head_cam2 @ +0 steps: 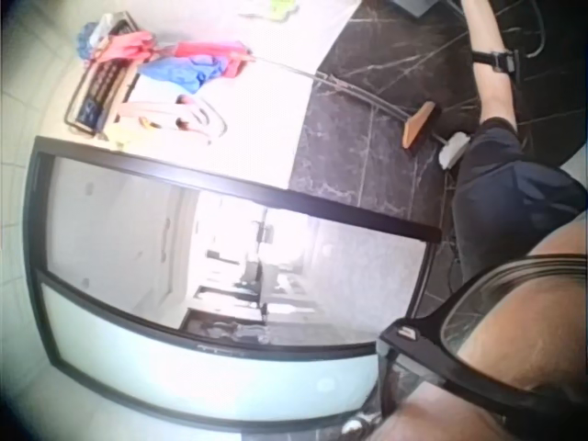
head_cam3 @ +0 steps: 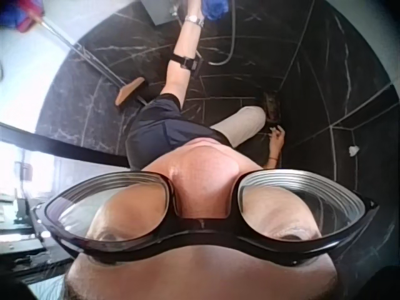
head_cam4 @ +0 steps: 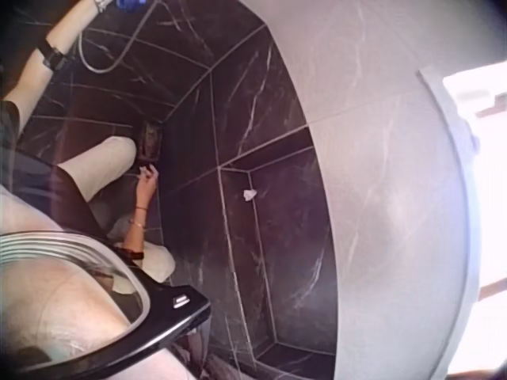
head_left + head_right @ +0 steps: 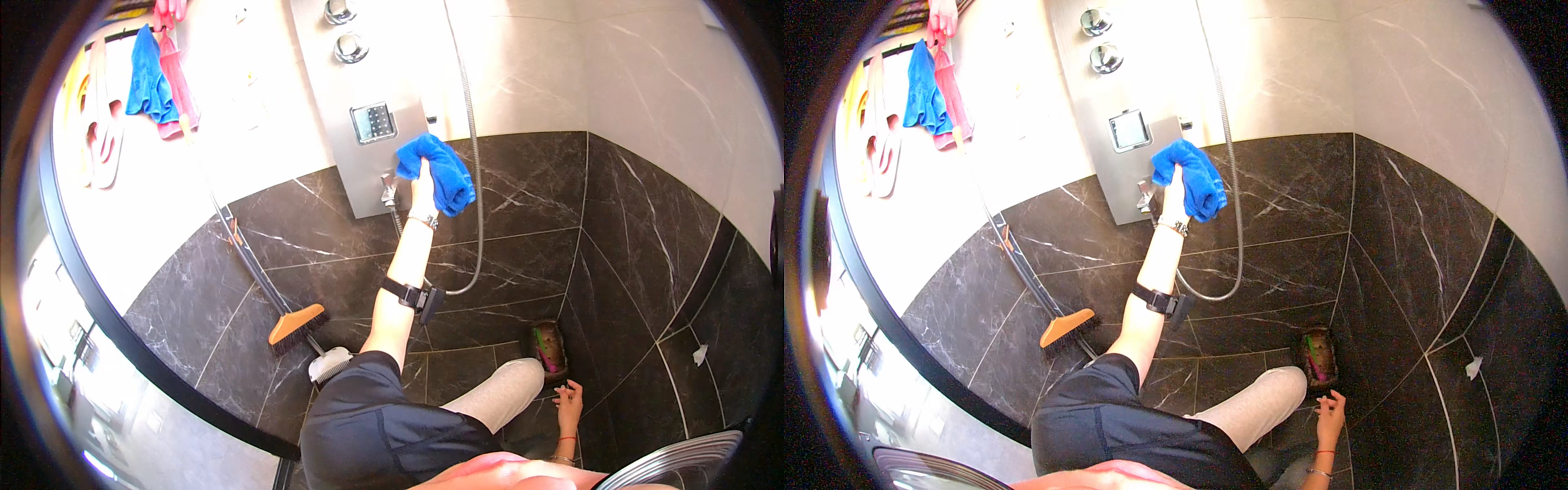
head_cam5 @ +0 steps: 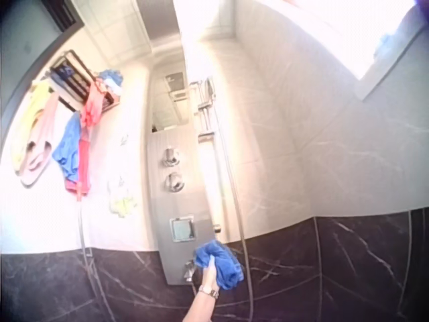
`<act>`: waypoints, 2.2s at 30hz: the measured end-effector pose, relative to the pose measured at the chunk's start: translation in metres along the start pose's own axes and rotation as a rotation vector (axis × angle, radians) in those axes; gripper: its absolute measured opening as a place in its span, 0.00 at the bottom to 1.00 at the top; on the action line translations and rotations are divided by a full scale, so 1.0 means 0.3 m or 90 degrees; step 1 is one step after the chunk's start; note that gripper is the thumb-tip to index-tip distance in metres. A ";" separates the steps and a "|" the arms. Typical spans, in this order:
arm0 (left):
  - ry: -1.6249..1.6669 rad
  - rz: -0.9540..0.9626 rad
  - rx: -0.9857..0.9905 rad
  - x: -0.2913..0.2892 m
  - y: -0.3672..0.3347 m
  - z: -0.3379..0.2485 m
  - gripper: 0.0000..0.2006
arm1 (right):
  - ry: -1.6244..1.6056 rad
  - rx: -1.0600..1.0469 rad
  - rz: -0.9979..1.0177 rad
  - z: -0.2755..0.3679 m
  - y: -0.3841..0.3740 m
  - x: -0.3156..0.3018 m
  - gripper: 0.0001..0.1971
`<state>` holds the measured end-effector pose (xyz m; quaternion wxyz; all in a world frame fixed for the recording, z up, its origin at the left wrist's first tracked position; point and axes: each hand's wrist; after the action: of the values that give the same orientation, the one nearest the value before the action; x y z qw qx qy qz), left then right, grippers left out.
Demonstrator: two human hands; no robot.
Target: Use a blue cloth to wipe down the walls of a shower.
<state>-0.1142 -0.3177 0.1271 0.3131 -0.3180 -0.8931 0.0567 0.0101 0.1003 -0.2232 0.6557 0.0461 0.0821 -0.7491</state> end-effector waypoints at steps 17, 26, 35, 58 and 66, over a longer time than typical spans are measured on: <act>0.027 0.062 -0.182 -0.232 0.127 0.218 0.22 | -0.017 -0.011 -0.019 0.017 0.030 -0.081 0.15; -0.272 0.163 0.273 -0.163 0.404 -0.036 0.18 | -0.004 0.061 -0.066 -0.095 0.076 -0.214 0.14; -0.650 -0.225 0.715 -0.158 0.390 -0.509 0.18 | 0.000 0.124 -0.097 -0.122 0.134 -0.303 0.15; -1.094 -0.067 1.016 -0.225 0.017 -0.377 0.09 | 0.042 0.148 -0.030 -0.153 0.087 -0.241 0.14; -1.106 0.032 0.942 -0.001 0.080 -0.311 0.08 | 0.003 0.142 -0.009 -0.164 0.069 -0.228 0.15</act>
<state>-0.0458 -0.3080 0.1941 -0.3013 0.0736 -0.5490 0.7762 0.0380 0.1732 -0.2607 0.6413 0.1200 -0.0001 -0.7579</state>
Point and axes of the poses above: each hand's wrist, its own y-axis away from the middle knuckle, its own x-axis out of the palm, z = x × y, and after that the axes turned 7 degrees about -z, right-handed
